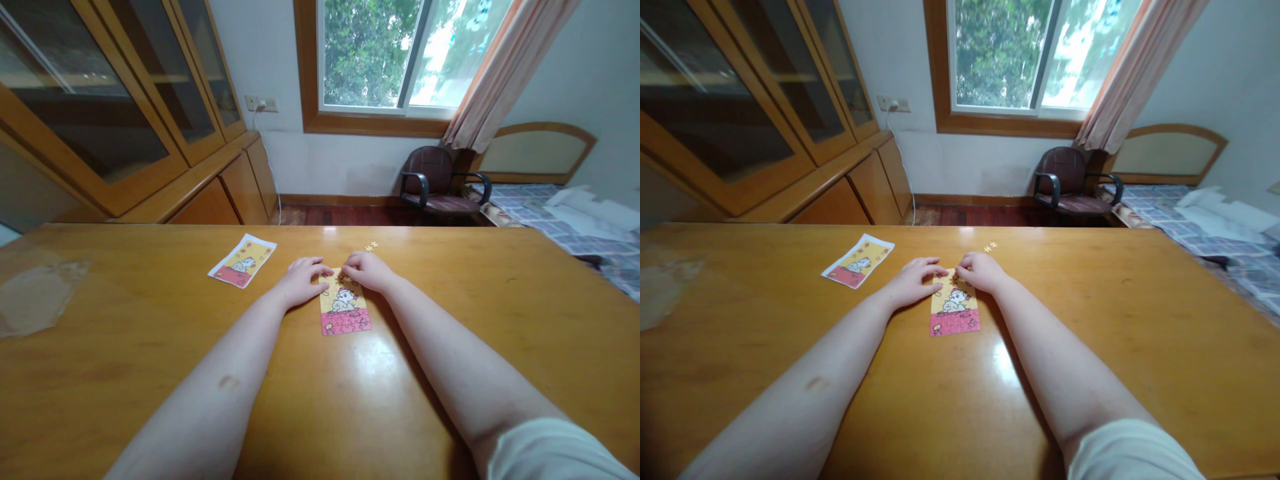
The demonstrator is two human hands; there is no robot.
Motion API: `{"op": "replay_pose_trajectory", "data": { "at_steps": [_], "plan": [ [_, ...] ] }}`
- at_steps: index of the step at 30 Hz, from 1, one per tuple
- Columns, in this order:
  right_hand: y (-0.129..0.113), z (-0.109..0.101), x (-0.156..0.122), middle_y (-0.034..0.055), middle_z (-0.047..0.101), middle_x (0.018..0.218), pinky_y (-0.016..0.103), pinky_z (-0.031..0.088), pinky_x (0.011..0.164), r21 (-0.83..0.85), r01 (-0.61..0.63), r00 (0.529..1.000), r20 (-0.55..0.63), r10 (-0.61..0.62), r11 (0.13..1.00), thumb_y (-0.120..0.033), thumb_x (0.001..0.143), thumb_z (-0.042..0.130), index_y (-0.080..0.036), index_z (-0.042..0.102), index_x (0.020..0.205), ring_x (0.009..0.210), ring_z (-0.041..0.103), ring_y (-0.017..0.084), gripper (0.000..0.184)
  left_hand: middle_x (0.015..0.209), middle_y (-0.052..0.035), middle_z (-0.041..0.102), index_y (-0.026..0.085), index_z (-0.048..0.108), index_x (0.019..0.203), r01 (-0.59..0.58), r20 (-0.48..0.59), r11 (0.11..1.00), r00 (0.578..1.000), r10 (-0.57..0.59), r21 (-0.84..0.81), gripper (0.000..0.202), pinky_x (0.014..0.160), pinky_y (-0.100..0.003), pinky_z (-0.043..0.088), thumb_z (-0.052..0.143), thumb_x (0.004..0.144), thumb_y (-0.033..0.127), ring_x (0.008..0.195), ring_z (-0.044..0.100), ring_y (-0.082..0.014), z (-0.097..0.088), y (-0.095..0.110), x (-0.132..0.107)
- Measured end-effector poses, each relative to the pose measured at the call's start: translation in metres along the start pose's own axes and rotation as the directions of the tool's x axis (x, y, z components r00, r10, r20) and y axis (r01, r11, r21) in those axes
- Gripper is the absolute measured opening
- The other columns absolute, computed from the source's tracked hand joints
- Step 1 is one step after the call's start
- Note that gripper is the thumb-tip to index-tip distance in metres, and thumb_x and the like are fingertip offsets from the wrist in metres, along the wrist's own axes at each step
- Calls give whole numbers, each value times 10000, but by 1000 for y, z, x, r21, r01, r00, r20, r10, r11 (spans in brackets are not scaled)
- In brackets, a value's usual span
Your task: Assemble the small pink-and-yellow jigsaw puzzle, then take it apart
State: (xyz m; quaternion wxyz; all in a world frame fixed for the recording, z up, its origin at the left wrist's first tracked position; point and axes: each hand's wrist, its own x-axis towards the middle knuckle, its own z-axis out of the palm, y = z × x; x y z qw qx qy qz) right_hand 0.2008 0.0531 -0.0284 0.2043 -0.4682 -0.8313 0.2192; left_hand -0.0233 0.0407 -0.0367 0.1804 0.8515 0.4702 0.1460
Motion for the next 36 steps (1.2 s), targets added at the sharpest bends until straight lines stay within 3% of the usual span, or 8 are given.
{"op": "replay_pose_trajectory", "data": {
  "at_steps": [5, 9, 16, 22, 27, 33, 36],
  "plan": [
    [9, -6, 3, 74, 686, 828, 282, 425, 749, -28, -177, 967, -190, 169, 984, -299, 908, 475, -170, 721, 790, 814, 600, 188, 301, 1392, -16, 482, 378, 690, 1105, 5, 23, 1000, 1000, -4, -16, 302, 1104, -485, 294, 549, 847, 447, 1287, 410, -278, -3, 3, -2],
    [22, -14, 4, 98, 685, 935, 311, 432, 824, -12, -397, 855, -368, 365, 918, -279, 883, 484, -174, 706, 855, 931, 601, 222, 248, 1398, -16, 478, 382, 694, 1102, 18, 35, 1000, 999, -17, -13, 298, 1102, -499, 288, 550, 850, 451, 1294, 399, -283, -4, 6, -2],
    [50, -21, 0, 124, 655, 1084, 323, 427, 932, 37, -546, 743, -440, 504, 837, -201, 821, 507, -141, 692, 998, 1028, 591, 230, 262, 1405, -30, 475, 369, 679, 1136, -11, 27, 1000, 1000, 12, -29, 319, 1099, -497, 286, 547, 858, 452, 1291, 402, -275, -4, 4, -2],
    [53, -18, 0, 113, 636, 1164, 373, 408, 968, -122, -538, 800, -386, 460, 834, -233, 855, 474, -194, 688, 1107, 1101, 564, 263, 333, 1417, -2, 471, 424, 674, 1124, -32, 53, 999, 998, 31, 8, 301, 1103, -542, 249, 580, 839, 438, 1309, 381, -300, -3, 3, -1],
    [49, -16, -2, 100, 616, 1193, 408, 392, 992, -177, -496, 845, -323, 426, 850, -416, 784, 613, -232, 710, 1066, 1121, 540, 288, 351, 1415, -16, 476, 403, 674, 1136, -18, 36, 1000, 999, 19, -20, 316, 1095, -546, 271, 576, 839, 448, 1295, 400, -309, -4, 4, -1],
    [51, -17, -2, 118, 598, 1239, 419, 402, 990, -164, -524, 815, -381, 436, 836, -299, 819, 548, -195, 649, 1186, 1140, 528, 292, 395, 1401, -38, 487, 375, 670, 1155, -8, 11, 999, 1000, 9, -38, 338, 1086, -534, 299, 542, 854, 462, 1284, 417, -301, -2, 1, -1],
    [50, -16, -2, 99, 545, 1342, 511, 383, 988, -248, -490, 853, -332, 402, 836, -344, 844, 553, -239, 632, 1225, 1197, 472, 348, 403, 1386, -39, 502, 372, 671, 1153, -1, 4, 999, 1000, 2, -34, 337, 1084, -528, 306, 548, 850, 453, 1272, 431, -296, -2, 1, 0]
  ]
}}
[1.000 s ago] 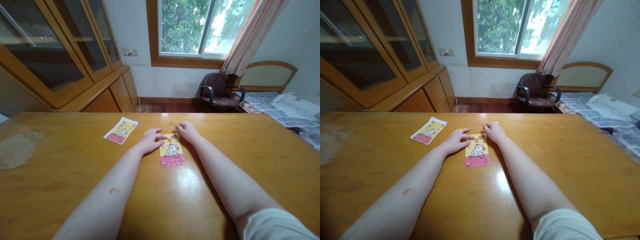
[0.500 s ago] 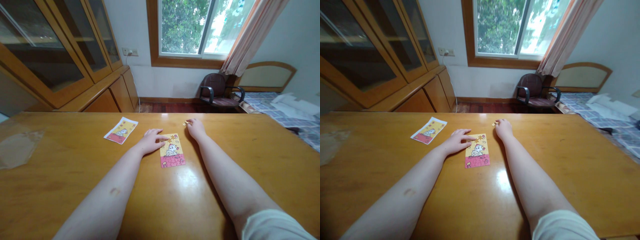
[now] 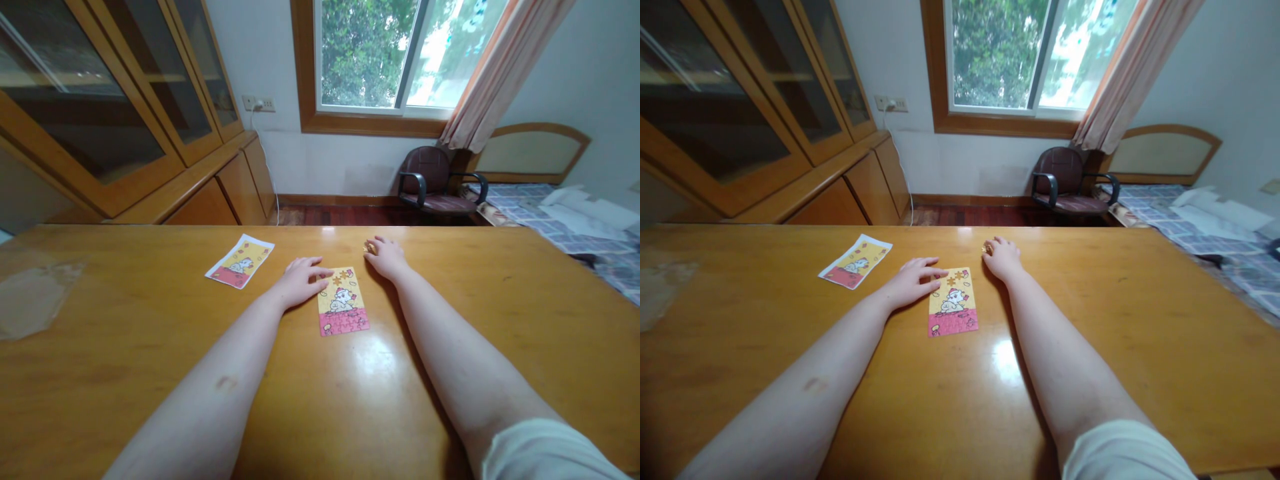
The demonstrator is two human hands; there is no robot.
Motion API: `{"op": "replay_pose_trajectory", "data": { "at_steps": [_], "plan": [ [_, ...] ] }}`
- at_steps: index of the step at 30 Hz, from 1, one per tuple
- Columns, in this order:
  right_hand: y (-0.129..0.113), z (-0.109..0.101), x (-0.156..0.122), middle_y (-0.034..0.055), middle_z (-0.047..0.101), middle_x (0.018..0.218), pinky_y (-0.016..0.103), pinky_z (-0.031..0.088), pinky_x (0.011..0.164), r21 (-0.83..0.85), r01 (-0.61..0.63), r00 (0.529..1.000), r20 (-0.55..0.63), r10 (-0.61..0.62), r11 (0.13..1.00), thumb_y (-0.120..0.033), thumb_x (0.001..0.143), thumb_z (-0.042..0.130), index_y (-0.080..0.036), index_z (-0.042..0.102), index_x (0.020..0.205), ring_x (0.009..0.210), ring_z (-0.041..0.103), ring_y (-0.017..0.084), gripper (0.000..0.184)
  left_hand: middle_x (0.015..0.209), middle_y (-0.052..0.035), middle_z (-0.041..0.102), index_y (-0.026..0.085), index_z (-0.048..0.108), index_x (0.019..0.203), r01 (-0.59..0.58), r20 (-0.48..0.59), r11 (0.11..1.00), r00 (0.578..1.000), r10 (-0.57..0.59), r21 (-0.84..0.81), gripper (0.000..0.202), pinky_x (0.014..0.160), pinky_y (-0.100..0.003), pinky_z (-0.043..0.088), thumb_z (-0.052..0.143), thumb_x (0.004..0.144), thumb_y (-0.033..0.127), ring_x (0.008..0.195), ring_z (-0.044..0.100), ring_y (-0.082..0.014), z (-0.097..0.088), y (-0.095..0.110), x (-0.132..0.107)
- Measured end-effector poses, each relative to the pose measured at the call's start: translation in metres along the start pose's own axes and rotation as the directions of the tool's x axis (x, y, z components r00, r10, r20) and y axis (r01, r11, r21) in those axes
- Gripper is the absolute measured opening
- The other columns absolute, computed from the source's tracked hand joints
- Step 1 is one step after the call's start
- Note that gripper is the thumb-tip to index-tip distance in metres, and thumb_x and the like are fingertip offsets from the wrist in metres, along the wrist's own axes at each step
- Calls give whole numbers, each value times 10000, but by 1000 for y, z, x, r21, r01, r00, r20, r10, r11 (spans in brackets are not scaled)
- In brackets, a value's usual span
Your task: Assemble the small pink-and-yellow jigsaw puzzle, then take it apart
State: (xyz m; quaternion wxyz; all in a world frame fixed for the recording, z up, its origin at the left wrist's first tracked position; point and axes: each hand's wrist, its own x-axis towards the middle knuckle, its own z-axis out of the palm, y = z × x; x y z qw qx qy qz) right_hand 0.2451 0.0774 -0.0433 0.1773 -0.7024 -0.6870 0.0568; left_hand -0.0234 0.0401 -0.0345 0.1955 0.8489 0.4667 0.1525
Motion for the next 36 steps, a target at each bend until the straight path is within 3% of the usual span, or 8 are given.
{"op": "replay_pose_trajectory", "data": {
  "at_steps": [3, 8, 11, 22, 27, 32, 36],
  "plan": [
    [-3, 1, -1, 81, 597, 1278, 516, 396, 966, -23, 92, 994, 56, -91, 995, -344, 877, 540, -266, 686, 1138, 1157, 499, 337, 309, 1384, -38, 505, 370, 671, 1153, 5, -2, 1000, 1000, -5, 2, 337, 1083, -525, 308, 552, 847, 450, 1266, 436, -299, 0, 0, 0],
    [-7, 5, 0, 95, 652, 1073, 339, 453, 921, 100, 257, 961, 84, -265, 961, -323, 867, 599, -215, 733, 1010, 995, 593, 221, 223, 1384, -36, 502, 371, 670, 1153, 7, -3, 1000, 1000, -7, 7, 337, 1087, -507, 305, 551, 848, 449, 1271, 430, -291, 1, -1, 0],
    [-9, 7, -1, 81, 647, 1013, 301, 467, 885, 137, 305, 942, 102, -320, 942, -335, 832, 655, -218, 735, 965, 937, 611, 193, 194, 1382, -38, 503, 368, 669, 1156, 9, 0, 1000, 1000, -9, 13, 341, 1089, -494, 305, 556, 844, 447, 1266, 433, -285, 2, -1, 0],
    [-17, 6, -8, 82, 637, 1066, 284, 465, 887, 99, 376, 923, 44, -381, 921, -368, 900, 565, -219, 753, 938, 953, 612, 184, 243, 1387, -31, 496, 364, 659, 1175, 24, 18, 1000, 1000, -24, 17, 356, 1102, -485, 292, 545, 849, 451, 1278, 416, -282, -1, 2, 0],
    [-22, 3, -10, 80, 660, 1022, 277, 465, 842, 37, 399, 916, 39, -400, 916, -338, 929, 513, -202, 744, 935, 908, 617, 180, 268, 1427, -24, 457, 387, 641, 1194, -21, 30, 1000, 999, 21, 11, 365, 1105, -527, 270, 553, 847, 460, 1303, 387, -301, -1, 2, -2],
    [-28, -4, -12, 81, 687, 958, 272, 461, 799, -26, 358, 933, 44, -357, 933, -311, 931, 504, -201, 732, 924, 888, 626, 187, 253, 1471, -20, 404, 406, 618, 1219, -57, 45, 998, 997, 55, 40, 384, 1115, -574, 218, 566, 842, 451, 1347, 329, -322, -1, 3, -3],
    [-32, -2, -15, 69, 717, 955, 282, 470, 789, 38, 301, 953, 7, -301, 953, -287, 926, 511, -209, 715, 967, 879, 642, 190, 223, 1475, -16, 404, 409, 622, 1214, -67, 62, 997, 996, 64, 48, 377, 1128, -582, 184, 567, 843, 437, 1355, 323, -326, -1, 6, -4]
  ]
}}
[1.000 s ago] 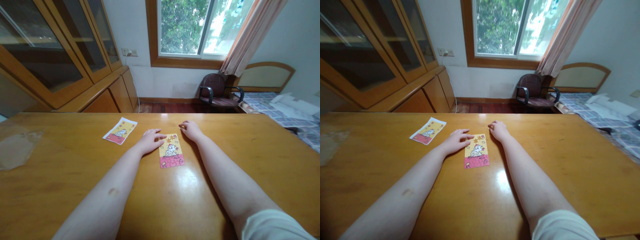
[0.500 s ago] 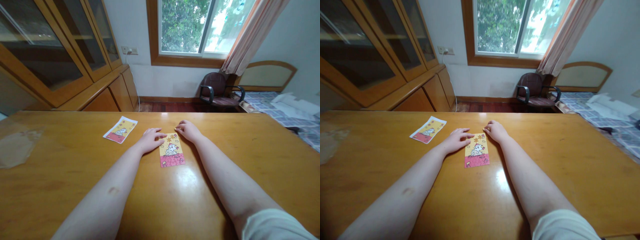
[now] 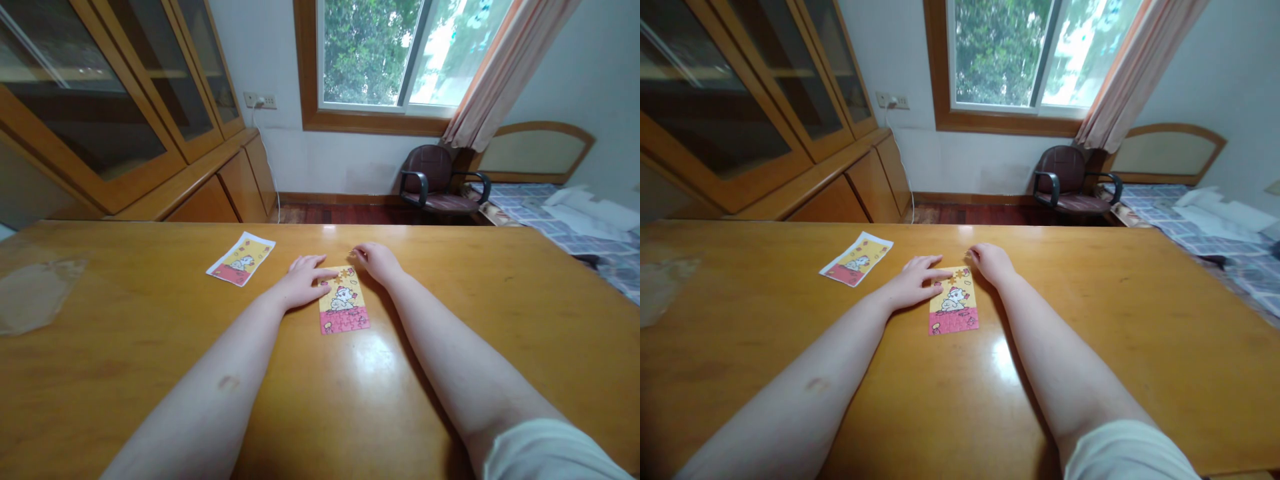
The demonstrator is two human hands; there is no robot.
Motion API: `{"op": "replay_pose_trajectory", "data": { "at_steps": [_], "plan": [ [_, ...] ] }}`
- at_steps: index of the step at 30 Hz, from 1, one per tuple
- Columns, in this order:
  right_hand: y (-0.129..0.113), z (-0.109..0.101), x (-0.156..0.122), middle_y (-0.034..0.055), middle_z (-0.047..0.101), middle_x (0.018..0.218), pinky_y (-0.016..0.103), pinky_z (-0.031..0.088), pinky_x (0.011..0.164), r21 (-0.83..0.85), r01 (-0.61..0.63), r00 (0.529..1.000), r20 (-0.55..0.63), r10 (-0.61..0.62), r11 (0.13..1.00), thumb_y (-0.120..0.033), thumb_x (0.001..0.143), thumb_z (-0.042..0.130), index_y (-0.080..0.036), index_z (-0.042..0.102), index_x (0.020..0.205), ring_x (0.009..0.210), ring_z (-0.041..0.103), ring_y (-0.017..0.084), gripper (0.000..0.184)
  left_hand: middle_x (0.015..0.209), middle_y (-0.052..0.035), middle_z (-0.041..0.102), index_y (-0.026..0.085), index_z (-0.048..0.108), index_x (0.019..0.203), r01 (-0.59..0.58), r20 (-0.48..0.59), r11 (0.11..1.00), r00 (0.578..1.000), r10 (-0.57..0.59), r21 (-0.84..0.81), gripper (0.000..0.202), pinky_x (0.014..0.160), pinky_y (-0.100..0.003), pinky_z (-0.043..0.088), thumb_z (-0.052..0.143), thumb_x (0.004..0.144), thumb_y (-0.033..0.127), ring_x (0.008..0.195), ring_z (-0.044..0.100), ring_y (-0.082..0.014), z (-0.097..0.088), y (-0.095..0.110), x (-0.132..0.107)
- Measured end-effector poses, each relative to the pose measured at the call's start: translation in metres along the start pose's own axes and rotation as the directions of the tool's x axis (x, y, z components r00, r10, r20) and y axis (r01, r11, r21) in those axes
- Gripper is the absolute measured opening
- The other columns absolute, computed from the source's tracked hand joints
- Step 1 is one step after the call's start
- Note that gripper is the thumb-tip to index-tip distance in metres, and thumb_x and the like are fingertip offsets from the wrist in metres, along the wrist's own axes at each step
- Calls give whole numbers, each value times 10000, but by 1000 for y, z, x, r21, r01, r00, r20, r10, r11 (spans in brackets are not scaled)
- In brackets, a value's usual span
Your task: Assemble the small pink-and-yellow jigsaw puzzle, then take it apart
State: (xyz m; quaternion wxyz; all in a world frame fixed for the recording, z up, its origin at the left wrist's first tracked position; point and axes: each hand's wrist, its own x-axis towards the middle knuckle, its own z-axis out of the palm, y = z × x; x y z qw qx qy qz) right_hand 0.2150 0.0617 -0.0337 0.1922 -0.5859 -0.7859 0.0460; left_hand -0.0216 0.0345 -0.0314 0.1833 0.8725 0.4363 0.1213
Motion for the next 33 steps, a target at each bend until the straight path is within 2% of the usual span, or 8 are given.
{"op": "replay_pose_trajectory", "data": {
  "at_steps": [4, 7, 10, 13, 16, 21, 28, 33],
  "plan": [
    [-4, -5, -3, 58, 732, 910, 282, 488, 786, 170, 73, 995, -73, -61, 983, -246, 914, 522, -196, 708, 957, 845, 657, 176, 198, 1473, -12, 407, 411, 626, 1206, -2, 15, 1000, 1000, 2, 0, 382, 1131, -581, 181, 592, 825, 419, 1358, 324, -330, -1, 1, 0],
    [-7, -29, -5, 57, 728, 900, 277, 501, 782, 264, 188, 956, -269, -115, 946, -274, 919, 512, -188, 699, 969, 813, 662, 160, 211, 1472, -26, 408, 388, 617, 1227, -3, 3, 1000, 1000, 3, -22, 400, 1121, -561, 229, 584, 830, 423, 1351, 338, -324, -1, 1, 0],
    [-13, -59, -8, 59, 721, 860, 272, 520, 683, 336, 172, 915, -402, -24, 926, -356, 943, 464, -178, 675, 1029, 685, 658, 146, 289, 1448, -56, 435, 337, 618, 1237, 8, -37, 998, 999, -10, -55, 414, 1111, -534, 277, 576, 834, 423, 1331, 371, -306, -1, 0, 1],
    [-19, -65, -17, 58, 725, 852, 280, 531, 664, 324, 178, 934, -353, -56, 929, -360, 954, 434, -182, 677, 1020, 657, 664, 146, 308, 1392, -76, 495, 286, 647, 1195, 2, -111, 996, 994, -12, -93, 377, 1099, -499, 322, 560, 848, 402, 1295, 421, -278, -1, 0, 2],
    [-22, -43, -31, 68, 737, 958, 324, 525, 812, 159, 276, 934, -279, -225, 948, -336, 945, 461, -223, 698, 1011, 854, 682, 184, 270, 1336, -67, 550, 259, 668, 1146, -48, -201, 990, 979, 20, -134, 334, 1088, -459, 357, 565, 851, 379, 1252, 469, -249, -2, 2, 3],
    [-19, -10, -46, 82, 731, 1030, 309, 519, 797, 41, 380, 916, -157, -370, 924, -299, 943, 476, -233, 696, 1095, 884, 683, 190, 276, 1236, -50, 627, 266, 674, 1115, -141, -289, 984, 952, 104, -110, 311, 1056, -460, 392, 614, 831, 376, 1170, 542, -234, -5, 6, 3],
    [-20, -9, -45, 61, 711, 1115, 291, 510, 769, -20, 492, 864, -110, -491, 870, -295, 952, 451, -250, 667, 1167, 913, 677, 174, 308, 1163, -50, 666, 251, 695, 1034, -219, -349, 968, 923, 164, -126, 285, 1015, -431, 427, 666, 798, 407, 1104, 585, -219, -4, 7, 2],
    [-20, -4, -45, 63, 716, 1098, 278, 504, 770, -2, 488, 868, -107, -486, 873, -297, 944, 478, -253, 673, 1151, 892, 677, 162, 288, 1121, -44, 683, 246, 707, 952, -212, -367, 968, 918, 150, -134, 196, 990, -427, 445, 648, 814, 373, 1067, 600, -209, -3, 9, 2]
  ]
}}
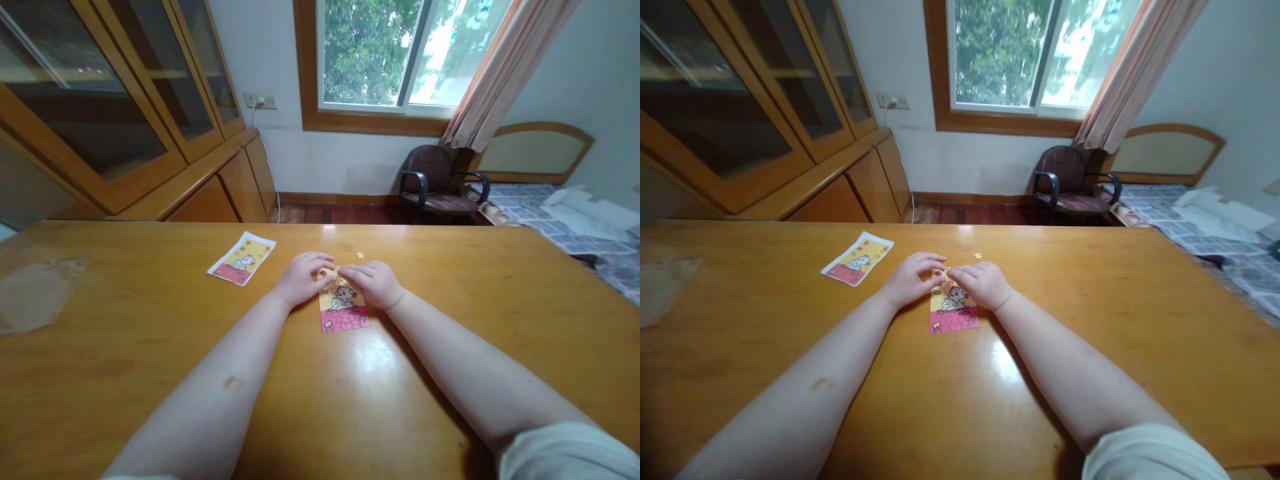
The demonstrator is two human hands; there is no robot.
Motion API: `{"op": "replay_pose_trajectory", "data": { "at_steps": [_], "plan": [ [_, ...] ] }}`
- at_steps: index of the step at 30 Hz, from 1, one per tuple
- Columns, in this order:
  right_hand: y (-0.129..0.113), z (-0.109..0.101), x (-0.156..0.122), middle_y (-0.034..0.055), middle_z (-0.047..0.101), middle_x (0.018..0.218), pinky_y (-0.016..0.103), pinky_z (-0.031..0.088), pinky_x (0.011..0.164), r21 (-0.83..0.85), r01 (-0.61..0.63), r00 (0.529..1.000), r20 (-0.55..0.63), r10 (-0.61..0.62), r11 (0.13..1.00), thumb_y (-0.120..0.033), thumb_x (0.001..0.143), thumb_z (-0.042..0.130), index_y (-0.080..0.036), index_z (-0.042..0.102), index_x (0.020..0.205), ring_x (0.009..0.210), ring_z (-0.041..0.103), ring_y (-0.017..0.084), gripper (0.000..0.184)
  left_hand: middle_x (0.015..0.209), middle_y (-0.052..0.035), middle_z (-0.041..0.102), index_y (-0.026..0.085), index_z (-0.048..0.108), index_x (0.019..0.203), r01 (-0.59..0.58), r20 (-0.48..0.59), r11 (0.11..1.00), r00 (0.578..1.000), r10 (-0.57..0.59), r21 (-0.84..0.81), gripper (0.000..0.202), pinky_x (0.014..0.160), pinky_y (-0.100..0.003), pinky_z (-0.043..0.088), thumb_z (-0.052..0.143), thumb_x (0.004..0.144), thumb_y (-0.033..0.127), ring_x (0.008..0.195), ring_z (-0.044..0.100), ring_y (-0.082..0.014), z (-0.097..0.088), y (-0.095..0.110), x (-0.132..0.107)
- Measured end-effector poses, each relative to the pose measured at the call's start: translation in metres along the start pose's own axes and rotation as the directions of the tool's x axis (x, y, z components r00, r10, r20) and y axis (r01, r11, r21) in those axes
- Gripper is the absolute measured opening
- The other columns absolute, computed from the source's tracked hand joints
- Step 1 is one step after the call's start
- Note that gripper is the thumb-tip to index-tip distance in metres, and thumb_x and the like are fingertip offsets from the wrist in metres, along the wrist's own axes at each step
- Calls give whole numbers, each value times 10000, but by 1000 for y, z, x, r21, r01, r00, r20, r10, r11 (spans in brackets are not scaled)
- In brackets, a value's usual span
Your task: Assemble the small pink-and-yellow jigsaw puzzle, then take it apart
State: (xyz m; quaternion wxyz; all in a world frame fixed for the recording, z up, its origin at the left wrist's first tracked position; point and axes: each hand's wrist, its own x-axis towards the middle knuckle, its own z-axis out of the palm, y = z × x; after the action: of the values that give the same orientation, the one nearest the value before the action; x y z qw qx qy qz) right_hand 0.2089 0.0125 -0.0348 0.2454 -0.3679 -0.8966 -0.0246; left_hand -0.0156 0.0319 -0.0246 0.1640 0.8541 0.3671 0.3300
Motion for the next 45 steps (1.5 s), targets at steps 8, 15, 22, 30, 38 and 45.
{"op": "replay_pose_trajectory", "data": {
  "at_steps": [8, 15, 22, 30, 38, 45],
  "plan": [
    [-1, 0, 3, 69, 727, 999, 279, 500, 771, 91, -27, 996, -87, 35, 995, -340, 922, 508, -238, 667, 1101, 857, 672, 165, 260, 1112, -51, 675, 245, 719, 882, -18, -39, 1000, 999, 19, 17, 162, 969, -424, 465, 650, 803, 369, 1054, 598, -214, 0, -1, -2],
    [0, -6, 7, 102, 675, 953, 319, 510, 789, 175, -47, 993, -98, 65, 984, -385, 878, 538, -184, 641, 1064, 857, 634, 197, 293, 1142, -44, 654, 255, 723, 890, -24, -19, 999, 1000, 25, 45, 160, 980, -426, 456, 659, 795, 367, 1070, 586, -216, -1, -2, -2],
    [0, -1, 7, 87, 670, 924, 301, 506, 770, 183, -22, 994, -101, 41, 983, -334, 884, 523, -186, 648, 994, 838, 625, 182, 223, 1188, -42, 631, 258, 716, 944, 4, 21, 997, 1000, -5, 75, 215, 1007, -419, 431, 681, 773, 383, 1109, 560, -226, 0, -2, -2],
    [20, -2, 5, 54, 645, 897, 281, 469, 786, 132, -282, 958, -10, 286, 950, -274, 843, 551, -185, 646, 931, 844, 608, 175, 156, 1368, -65, 504, 286, 662, 1133, 142, 207, 971, 961, -181, 192, 476, 1082, -486, 324, 691, 721, 524, 1270, 423, -289, -1, 0, 0],
    [15, 0, 9, 48, 635, 935, 262, 442, 727, 53, -354, 925, 166, 341, 934, -304, 837, 562, -197, 661, 913, 826, 607, 170, 164, 1452, -74, 420, 310, 627, 1212, 199, 290, 943, 916, -276, 268, 594, 1122, -517, 247, 681, 689, 587, 1347, 330, -324, 2, -7, -2],
    [14, 1, 10, 48, 635, 955, 255, 440, 721, 47, -374, 913, 194, 358, 926, -324, 842, 568, -199, 671, 929, 830, 610, 166, 183, 1462, -71, 408, 314, 605, 1239, 225, 312, 936, 899, -307, 272, 613, 1130, -517, 239, 676, 693, 582, 1364, 311, -326, 2, -5, -1]
  ]
}}
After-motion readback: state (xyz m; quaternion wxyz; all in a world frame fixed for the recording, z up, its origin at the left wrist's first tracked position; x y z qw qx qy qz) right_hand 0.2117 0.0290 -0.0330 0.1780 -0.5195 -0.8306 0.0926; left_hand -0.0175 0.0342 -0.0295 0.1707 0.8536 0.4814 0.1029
